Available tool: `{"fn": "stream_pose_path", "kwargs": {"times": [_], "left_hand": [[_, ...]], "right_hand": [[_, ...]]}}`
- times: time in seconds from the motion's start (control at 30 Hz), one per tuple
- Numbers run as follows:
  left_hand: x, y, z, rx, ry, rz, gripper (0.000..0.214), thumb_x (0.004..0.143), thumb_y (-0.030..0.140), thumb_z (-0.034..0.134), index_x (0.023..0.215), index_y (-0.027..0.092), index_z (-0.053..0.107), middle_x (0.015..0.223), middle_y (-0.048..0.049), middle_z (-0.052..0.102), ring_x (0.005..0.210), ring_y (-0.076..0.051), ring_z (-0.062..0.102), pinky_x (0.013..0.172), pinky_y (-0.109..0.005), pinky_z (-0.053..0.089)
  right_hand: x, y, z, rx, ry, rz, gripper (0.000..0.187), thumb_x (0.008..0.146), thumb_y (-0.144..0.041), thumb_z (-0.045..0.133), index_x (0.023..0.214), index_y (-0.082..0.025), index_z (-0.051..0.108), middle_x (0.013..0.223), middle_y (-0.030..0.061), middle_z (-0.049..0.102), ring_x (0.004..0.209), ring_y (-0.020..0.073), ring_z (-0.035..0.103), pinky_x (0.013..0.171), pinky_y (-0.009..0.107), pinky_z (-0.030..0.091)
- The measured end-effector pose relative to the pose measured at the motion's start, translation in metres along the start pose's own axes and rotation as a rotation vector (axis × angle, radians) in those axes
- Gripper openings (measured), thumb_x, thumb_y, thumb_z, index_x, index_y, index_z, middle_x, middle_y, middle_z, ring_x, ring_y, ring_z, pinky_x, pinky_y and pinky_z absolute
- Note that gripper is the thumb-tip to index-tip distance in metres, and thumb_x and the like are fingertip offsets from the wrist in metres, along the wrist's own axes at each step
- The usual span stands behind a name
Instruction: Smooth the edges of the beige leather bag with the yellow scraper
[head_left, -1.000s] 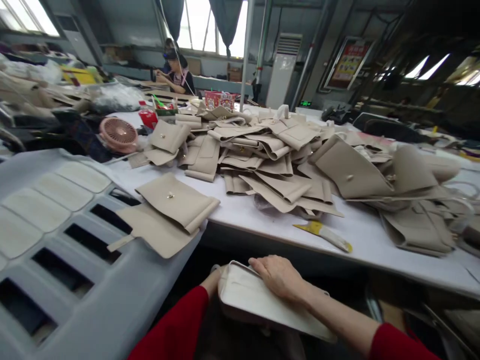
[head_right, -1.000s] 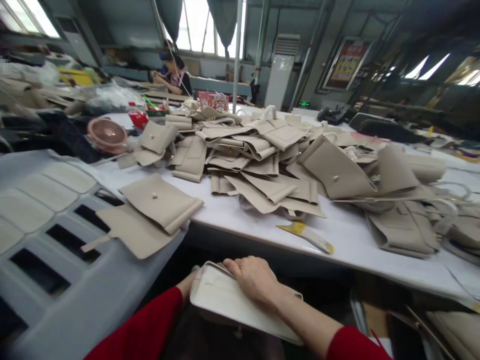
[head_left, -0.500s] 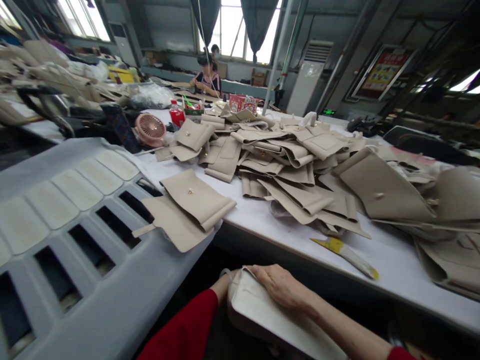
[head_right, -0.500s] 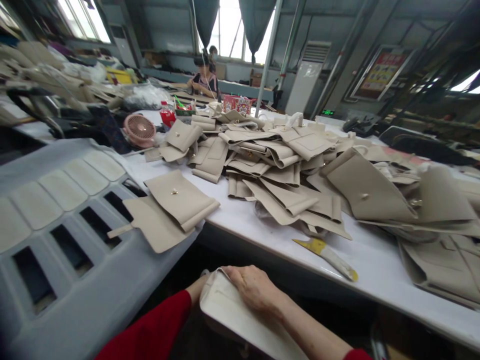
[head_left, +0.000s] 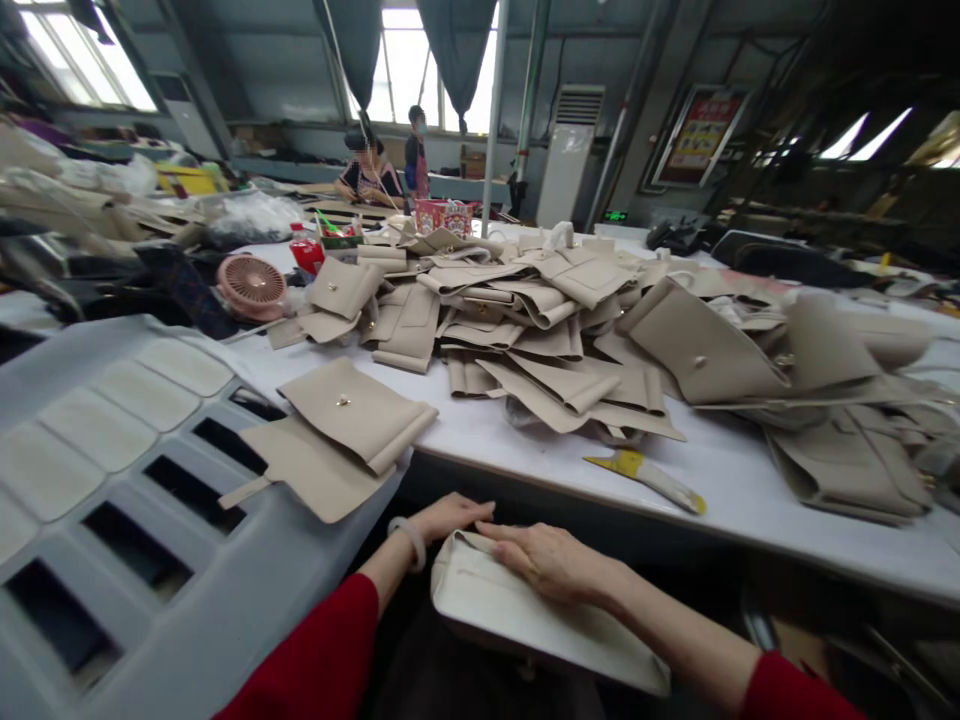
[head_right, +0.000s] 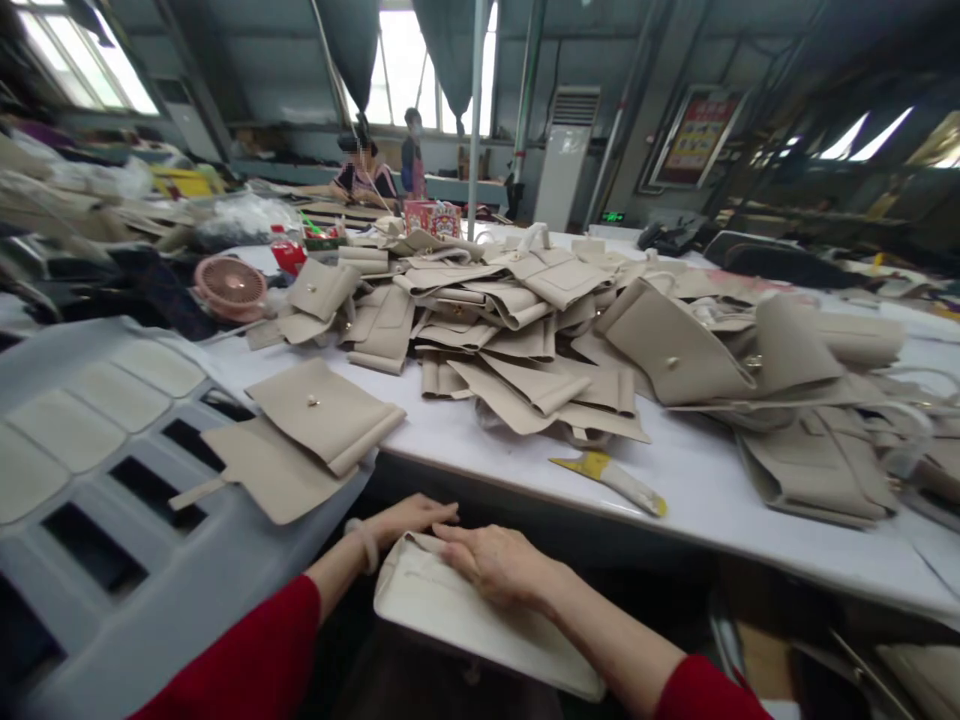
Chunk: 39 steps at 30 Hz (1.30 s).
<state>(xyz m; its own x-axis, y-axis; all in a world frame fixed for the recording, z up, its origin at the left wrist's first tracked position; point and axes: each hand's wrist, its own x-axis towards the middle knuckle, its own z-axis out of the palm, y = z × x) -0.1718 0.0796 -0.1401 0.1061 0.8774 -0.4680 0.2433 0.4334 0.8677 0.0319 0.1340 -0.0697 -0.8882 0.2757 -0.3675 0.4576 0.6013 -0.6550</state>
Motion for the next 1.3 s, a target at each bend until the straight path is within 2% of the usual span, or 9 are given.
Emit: {"fn": "stream_pose_path", "kwargs": {"times": [0.17,0.33,0.43,0.57,0.73,0.87,0.97,1.1,1.3], "left_hand": [[-0.022,0.034,-0.020,0.181,-0.246,0.026,0.047,0.081,0.057,0.068,0.097,0.014,0.078,0.082,-0.0027,0.072,0.077,-0.018,0.062,0.071,-0.025,0.045],[-0.034,0.045,-0.015,0.345,-0.296,0.030,0.035,0.079,0.047,0.068,0.096,0.019,0.079,0.078,0.0009,0.070,0.071,-0.016,0.055,0.063,-0.022,0.039],[-0.030,0.047,-0.010,0.427,-0.288,0.035,0.036,0.082,0.049,0.062,0.087,0.017,0.080,0.067,0.0017,0.063,0.063,-0.014,0.048,0.056,-0.021,0.034],[-0.029,0.054,-0.003,0.554,-0.224,0.046,0.039,0.083,0.050,0.058,0.073,0.017,0.077,0.059,0.0011,0.057,0.057,-0.014,0.046,0.051,-0.023,0.029],[-0.047,0.068,0.015,0.683,-0.013,0.218,0.026,0.083,0.039,0.060,0.097,0.022,0.074,0.101,-0.0038,0.068,0.096,-0.023,0.058,0.081,-0.028,0.041],[-0.071,0.069,0.054,0.620,0.121,0.423,0.016,0.088,0.035,0.057,0.090,0.022,0.066,0.094,-0.0031,0.064,0.091,-0.020,0.057,0.083,-0.031,0.041],[-0.082,0.066,0.092,0.563,0.091,0.479,0.014,0.090,0.036,0.059,0.089,0.022,0.063,0.090,-0.0020,0.062,0.089,-0.021,0.057,0.081,-0.033,0.041],[-0.079,0.065,0.131,0.597,0.048,0.508,0.007,0.089,0.029,0.063,0.088,0.022,0.062,0.091,-0.0017,0.063,0.092,-0.022,0.057,0.082,-0.035,0.040],[-0.067,0.062,0.150,0.665,0.060,0.482,0.017,0.093,0.033,0.058,0.080,0.022,0.062,0.084,-0.0027,0.063,0.086,-0.023,0.057,0.078,-0.036,0.038]], "right_hand": [[-0.054,0.031,-0.017,0.007,-0.094,0.153,0.050,0.101,-0.052,0.036,0.147,-0.036,0.043,0.134,0.0090,0.061,0.119,0.0362,0.059,0.097,0.050,0.046],[-0.096,0.059,-0.025,0.147,-0.116,0.184,0.048,0.100,-0.047,0.042,0.147,-0.037,0.043,0.137,0.0047,0.059,0.120,0.0312,0.058,0.101,0.044,0.043],[-0.092,0.064,-0.019,0.239,-0.088,0.155,0.044,0.100,-0.045,0.042,0.140,-0.033,0.054,0.132,0.0040,0.062,0.116,0.0283,0.060,0.099,0.039,0.044],[-0.062,0.049,-0.010,0.292,0.025,0.169,0.036,0.095,-0.048,0.049,0.108,-0.028,0.076,0.098,0.0043,0.074,0.089,0.0271,0.067,0.084,0.038,0.048],[-0.052,0.051,-0.006,0.542,0.350,0.243,0.022,0.070,-0.044,0.080,0.082,-0.026,0.078,0.087,0.0013,0.074,0.093,0.0272,0.065,0.096,0.040,0.043],[-0.090,0.081,0.045,0.894,0.894,0.437,0.045,0.078,-0.065,0.066,0.082,-0.020,0.070,0.096,0.0067,0.071,0.111,0.0247,0.059,0.103,0.035,0.041],[-0.108,0.085,0.120,1.235,1.168,0.654,0.062,0.083,-0.078,0.044,0.073,-0.018,0.059,0.081,0.0105,0.067,0.086,0.0244,0.066,0.085,0.039,0.052],[-0.082,0.063,0.197,1.743,1.180,0.664,0.058,0.086,-0.072,0.043,0.067,-0.019,0.053,0.070,0.0117,0.065,0.064,0.0229,0.066,0.066,0.038,0.056],[-0.034,0.046,0.203,2.101,1.271,0.473,0.052,0.095,-0.060,0.029,0.092,-0.019,0.062,0.093,0.0104,0.072,0.084,0.0227,0.071,0.075,0.034,0.058]]}}
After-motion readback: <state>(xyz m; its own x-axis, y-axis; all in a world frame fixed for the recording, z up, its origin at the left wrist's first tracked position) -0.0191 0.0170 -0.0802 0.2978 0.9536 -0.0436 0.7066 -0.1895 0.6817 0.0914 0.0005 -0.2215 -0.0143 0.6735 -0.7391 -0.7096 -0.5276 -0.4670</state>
